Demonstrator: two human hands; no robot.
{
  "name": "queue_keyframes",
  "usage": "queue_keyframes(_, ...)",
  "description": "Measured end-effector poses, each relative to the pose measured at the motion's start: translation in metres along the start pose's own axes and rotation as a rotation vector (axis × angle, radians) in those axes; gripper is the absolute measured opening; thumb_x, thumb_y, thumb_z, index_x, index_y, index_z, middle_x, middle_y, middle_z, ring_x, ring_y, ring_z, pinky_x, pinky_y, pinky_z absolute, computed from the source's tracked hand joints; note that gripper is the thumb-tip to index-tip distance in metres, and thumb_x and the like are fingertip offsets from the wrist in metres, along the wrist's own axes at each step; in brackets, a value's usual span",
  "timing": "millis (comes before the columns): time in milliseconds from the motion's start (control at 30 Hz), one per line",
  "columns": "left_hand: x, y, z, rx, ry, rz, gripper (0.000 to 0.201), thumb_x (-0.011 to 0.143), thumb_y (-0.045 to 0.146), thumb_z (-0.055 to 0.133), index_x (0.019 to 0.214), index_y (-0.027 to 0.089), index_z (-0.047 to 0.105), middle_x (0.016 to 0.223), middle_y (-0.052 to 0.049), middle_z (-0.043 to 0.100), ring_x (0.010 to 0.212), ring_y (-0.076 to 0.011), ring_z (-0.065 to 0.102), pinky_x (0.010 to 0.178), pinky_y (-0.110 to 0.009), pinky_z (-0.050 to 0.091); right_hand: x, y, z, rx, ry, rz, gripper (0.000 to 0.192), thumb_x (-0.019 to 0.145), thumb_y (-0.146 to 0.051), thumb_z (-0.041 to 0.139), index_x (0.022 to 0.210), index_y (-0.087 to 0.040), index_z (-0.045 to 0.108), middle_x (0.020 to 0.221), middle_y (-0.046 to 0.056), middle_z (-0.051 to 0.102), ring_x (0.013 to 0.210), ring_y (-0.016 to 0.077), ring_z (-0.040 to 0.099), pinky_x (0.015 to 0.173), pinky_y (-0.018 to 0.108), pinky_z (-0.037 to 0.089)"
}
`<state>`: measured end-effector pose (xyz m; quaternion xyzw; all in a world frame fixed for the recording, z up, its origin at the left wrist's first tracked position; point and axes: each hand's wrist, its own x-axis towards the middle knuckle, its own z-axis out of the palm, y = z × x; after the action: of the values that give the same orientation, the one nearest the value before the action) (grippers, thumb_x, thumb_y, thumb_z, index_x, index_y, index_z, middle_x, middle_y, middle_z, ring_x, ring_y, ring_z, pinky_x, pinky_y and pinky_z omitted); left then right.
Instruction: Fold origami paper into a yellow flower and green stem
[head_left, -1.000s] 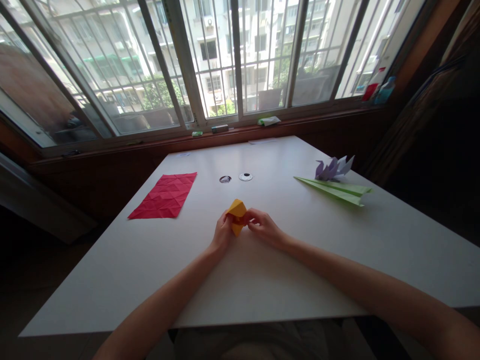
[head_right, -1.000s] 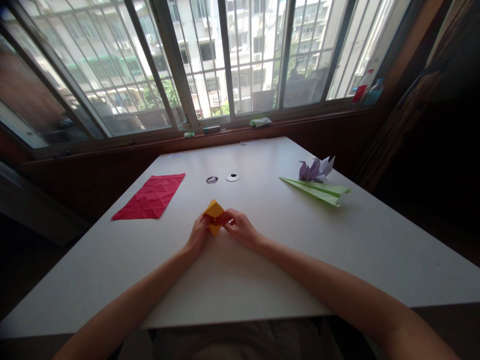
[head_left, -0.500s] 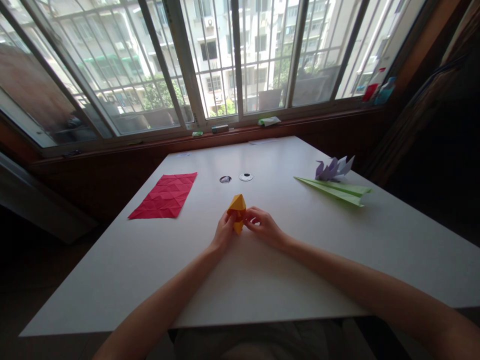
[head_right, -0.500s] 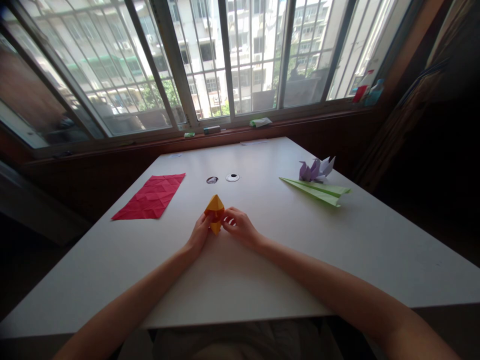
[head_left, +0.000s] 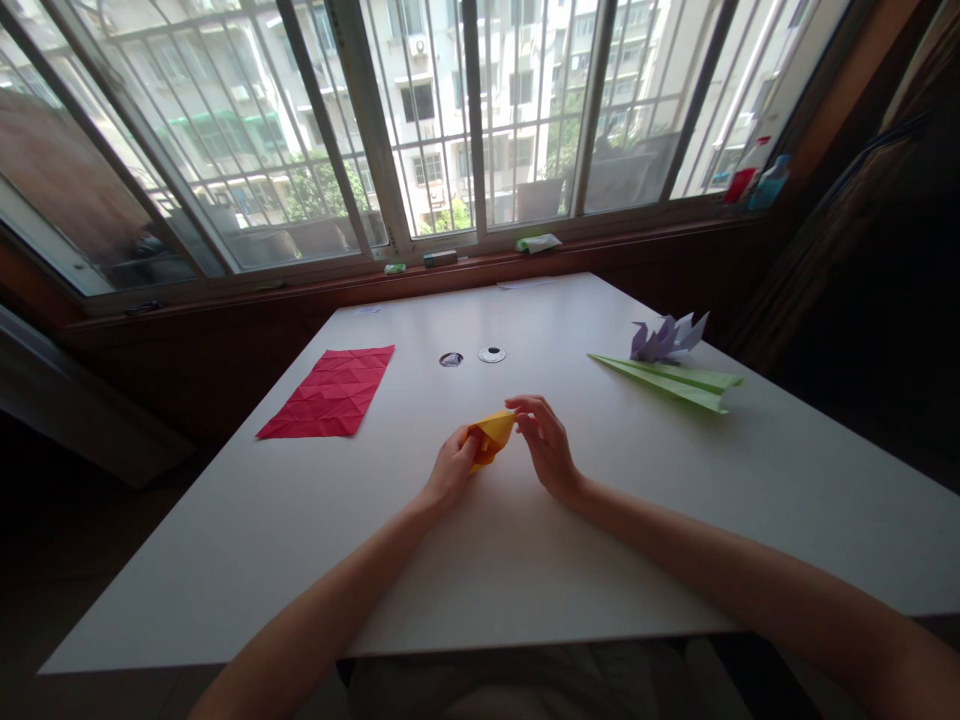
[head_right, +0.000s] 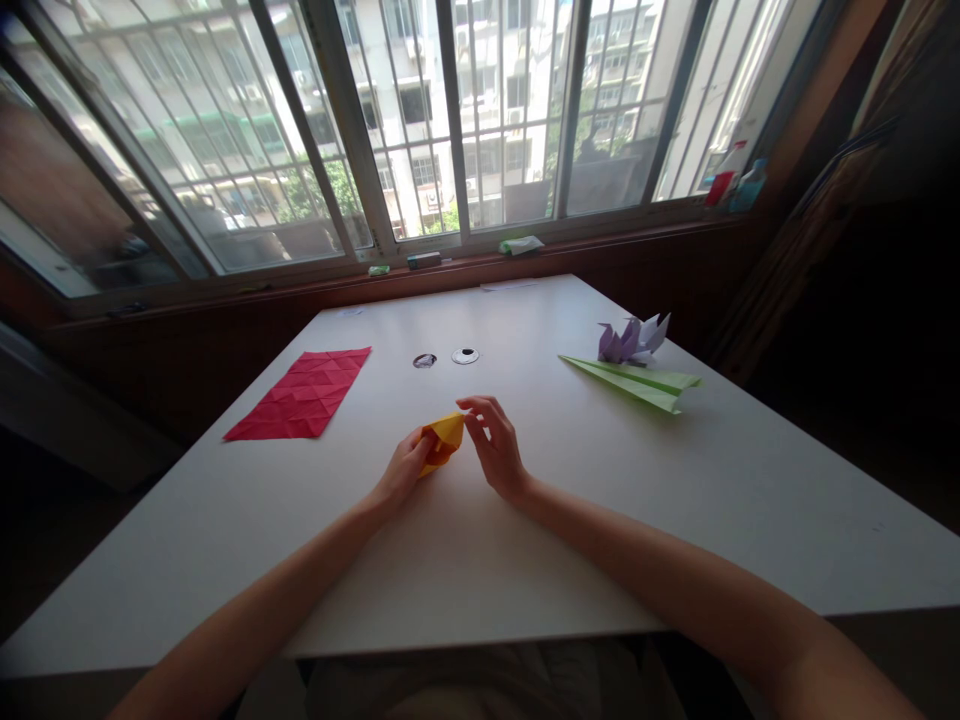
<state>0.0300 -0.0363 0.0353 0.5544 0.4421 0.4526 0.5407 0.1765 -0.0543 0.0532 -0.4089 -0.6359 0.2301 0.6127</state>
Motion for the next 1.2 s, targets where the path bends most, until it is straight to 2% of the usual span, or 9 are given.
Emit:
queue_keyframes(167, 0.000, 0.003, 0.000, -0.028, -0.041, -0.015, 0.039, 0.071, 0.050, 0.051, 0.083, 0.014, 0.058, 0.072, -0.003, 0.057, 0.065, -0.0139, 0.051, 0.060, -0.024, 0.039, -0.001, -0.001, 0.000, -0.001, -0.014, -0.018, 0.022, 0.085, -0.034, 0.042, 0.085, -0.023, 0.061, 0.090, 0.004, 0.052, 0.080, 0.0146, 0.052, 0.066, 0.028, 0.045)
queue_keyframes(367, -0.006, 0.019, -0.002, -0.073, -0.045, -0.094, 0.041, 0.071, 0.050, 0.052, 0.093, 0.015, 0.058, 0.078, -0.004, 0.059, 0.063, -0.0119, 0.050, 0.052, -0.020, 0.033, 0.006, 0.005, 0.000, 0.039, 0.104, 0.083, 0.027, 0.084, -0.039, 0.041, 0.081, -0.021, 0.061, 0.085, 0.004, 0.052, 0.066, 0.0117, 0.050, 0.055, 0.025, 0.043)
queue_keyframes(600, -0.004, 0.016, -0.003, -0.325, -0.067, -0.113, 0.041, 0.073, 0.049, 0.050, 0.092, 0.014, 0.060, 0.089, -0.007, 0.060, 0.073, -0.0133, 0.053, 0.057, -0.021, 0.038, 0.014, 0.019, -0.002, 0.095, 0.183, 0.279, 0.032, 0.080, -0.044, 0.043, 0.079, -0.017, 0.059, 0.068, 0.001, 0.051, 0.057, 0.0106, 0.047, 0.054, 0.025, 0.042)
queue_keyframes(867, -0.003, 0.018, -0.004, -0.572, -0.100, -0.175, 0.032, 0.074, 0.042, 0.054, 0.090, 0.016, 0.062, 0.090, -0.005, 0.062, 0.076, -0.0123, 0.057, 0.066, -0.022, 0.041, 0.016, 0.031, -0.003, 0.123, 0.229, 0.375, 0.036, 0.075, -0.049, 0.045, 0.079, -0.016, 0.058, 0.063, 0.001, 0.052, 0.056, 0.0120, 0.048, 0.054, 0.026, 0.042)
queue_keyframes(1200, -0.001, 0.014, -0.004, -0.572, -0.056, -0.183, 0.028, 0.074, 0.037, 0.054, 0.090, 0.016, 0.061, 0.088, -0.005, 0.062, 0.076, -0.0128, 0.057, 0.065, -0.022, 0.042, 0.016, 0.030, -0.003, 0.145, 0.215, 0.362, 0.034, 0.075, -0.049, 0.046, 0.078, -0.017, 0.058, 0.064, 0.002, 0.052, 0.058, 0.0121, 0.048, 0.055, 0.026, 0.043)
